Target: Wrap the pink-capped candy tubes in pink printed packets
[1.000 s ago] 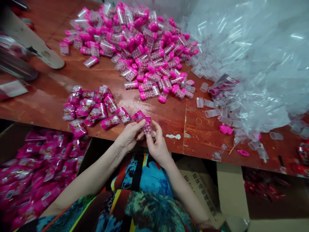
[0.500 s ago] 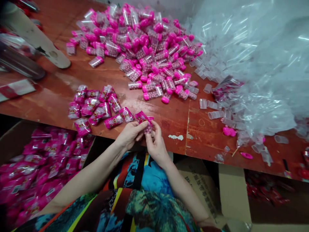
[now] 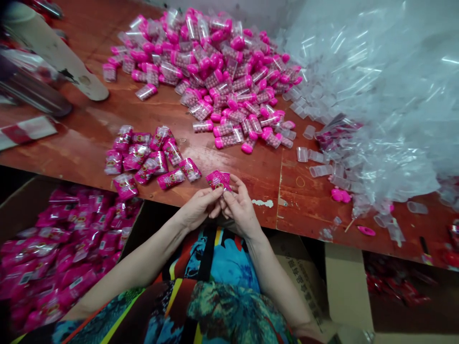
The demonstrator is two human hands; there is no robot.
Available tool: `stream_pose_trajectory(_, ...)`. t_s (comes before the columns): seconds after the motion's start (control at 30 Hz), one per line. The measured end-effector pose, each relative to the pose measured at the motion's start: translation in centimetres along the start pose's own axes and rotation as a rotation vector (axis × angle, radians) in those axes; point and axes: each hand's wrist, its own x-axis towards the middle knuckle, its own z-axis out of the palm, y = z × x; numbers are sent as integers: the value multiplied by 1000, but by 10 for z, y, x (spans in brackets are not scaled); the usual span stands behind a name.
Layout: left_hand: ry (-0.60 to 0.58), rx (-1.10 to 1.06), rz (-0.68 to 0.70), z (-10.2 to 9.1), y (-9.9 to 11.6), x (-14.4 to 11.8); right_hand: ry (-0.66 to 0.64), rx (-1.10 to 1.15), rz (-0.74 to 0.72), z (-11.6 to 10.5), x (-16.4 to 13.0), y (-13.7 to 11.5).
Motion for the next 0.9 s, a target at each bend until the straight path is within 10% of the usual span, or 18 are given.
stream_pose_trajectory(0.27, -154, 49, -127, -9, 1, -8, -203, -39, 70, -8, 4, 1)
stream_pose_trajectory(0.53, 390, -187, 39, -18, 12, -22, -46, -184, -41, 7, 4, 14)
stream_pose_trajectory(0.9, 422, -109, 176, -7, 22, -34, -28, -576, -379, 13, 0, 20)
